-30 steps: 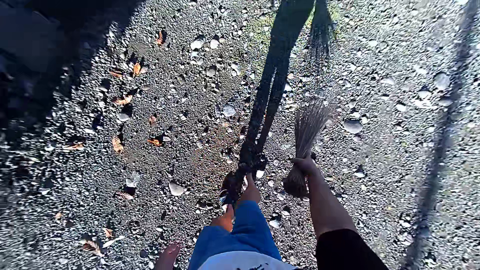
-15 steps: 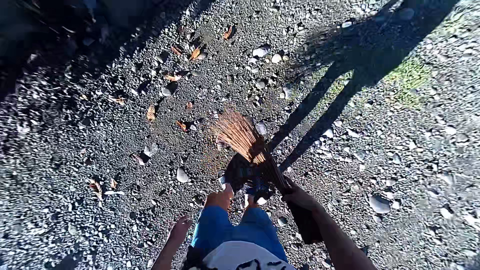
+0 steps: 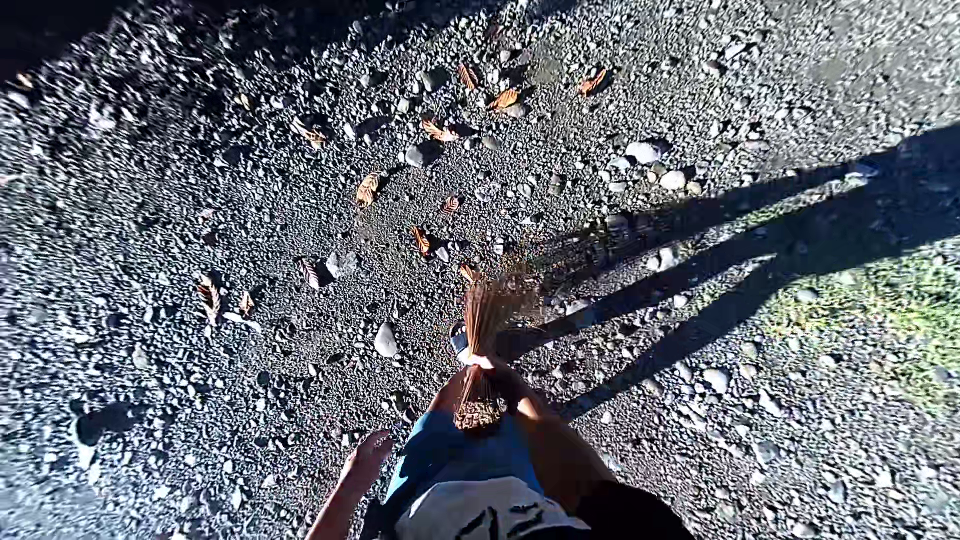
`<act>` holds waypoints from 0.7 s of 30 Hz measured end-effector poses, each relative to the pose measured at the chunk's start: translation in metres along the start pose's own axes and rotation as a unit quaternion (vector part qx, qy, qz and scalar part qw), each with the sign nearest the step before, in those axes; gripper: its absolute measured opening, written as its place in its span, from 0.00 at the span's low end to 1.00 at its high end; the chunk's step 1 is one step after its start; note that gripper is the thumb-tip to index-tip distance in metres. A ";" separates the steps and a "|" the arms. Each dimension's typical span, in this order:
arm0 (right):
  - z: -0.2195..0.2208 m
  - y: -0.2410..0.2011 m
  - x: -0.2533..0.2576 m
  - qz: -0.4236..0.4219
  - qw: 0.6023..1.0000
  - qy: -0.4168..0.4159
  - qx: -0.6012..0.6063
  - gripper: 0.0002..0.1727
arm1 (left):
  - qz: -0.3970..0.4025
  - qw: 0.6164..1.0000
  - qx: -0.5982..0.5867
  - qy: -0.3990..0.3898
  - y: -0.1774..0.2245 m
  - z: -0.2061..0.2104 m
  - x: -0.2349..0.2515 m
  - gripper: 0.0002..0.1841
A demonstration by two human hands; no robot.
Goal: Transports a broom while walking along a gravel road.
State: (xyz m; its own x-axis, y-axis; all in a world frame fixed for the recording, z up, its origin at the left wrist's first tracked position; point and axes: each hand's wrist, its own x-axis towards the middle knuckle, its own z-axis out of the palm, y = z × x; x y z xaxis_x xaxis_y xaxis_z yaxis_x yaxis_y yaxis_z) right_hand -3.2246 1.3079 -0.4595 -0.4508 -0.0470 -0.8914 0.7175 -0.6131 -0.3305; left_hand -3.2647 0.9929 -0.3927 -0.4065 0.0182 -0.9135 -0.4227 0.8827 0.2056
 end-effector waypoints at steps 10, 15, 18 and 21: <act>-0.033 -0.150 -0.042 0.018 0.999 -0.033 -0.035 0.25 | -0.076 0.991 -0.103 0.044 0.047 -0.069 0.020 0.25; -0.154 -0.194 -0.046 -0.070 0.973 0.192 0.107 0.20 | -0.092 0.987 -0.128 0.015 0.068 -0.060 0.031 0.25; -0.157 -0.224 0.005 -0.104 0.951 0.224 0.187 0.07 | -0.099 0.987 -0.128 0.015 0.087 -0.053 0.037 0.25; -0.100 -0.222 0.075 -0.046 0.985 0.107 0.131 0.10 | -0.104 0.985 -0.133 0.032 0.115 -0.043 0.034 0.25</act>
State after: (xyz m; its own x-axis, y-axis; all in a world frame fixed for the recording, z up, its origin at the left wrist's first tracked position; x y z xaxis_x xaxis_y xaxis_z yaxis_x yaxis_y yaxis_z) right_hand -3.3639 1.5194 -0.4841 -0.3651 0.1670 -0.9159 0.5043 -0.7914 -0.3454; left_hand -3.3619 1.0750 -0.3845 -0.3361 -0.1873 -0.9230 -0.6956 0.7101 0.1092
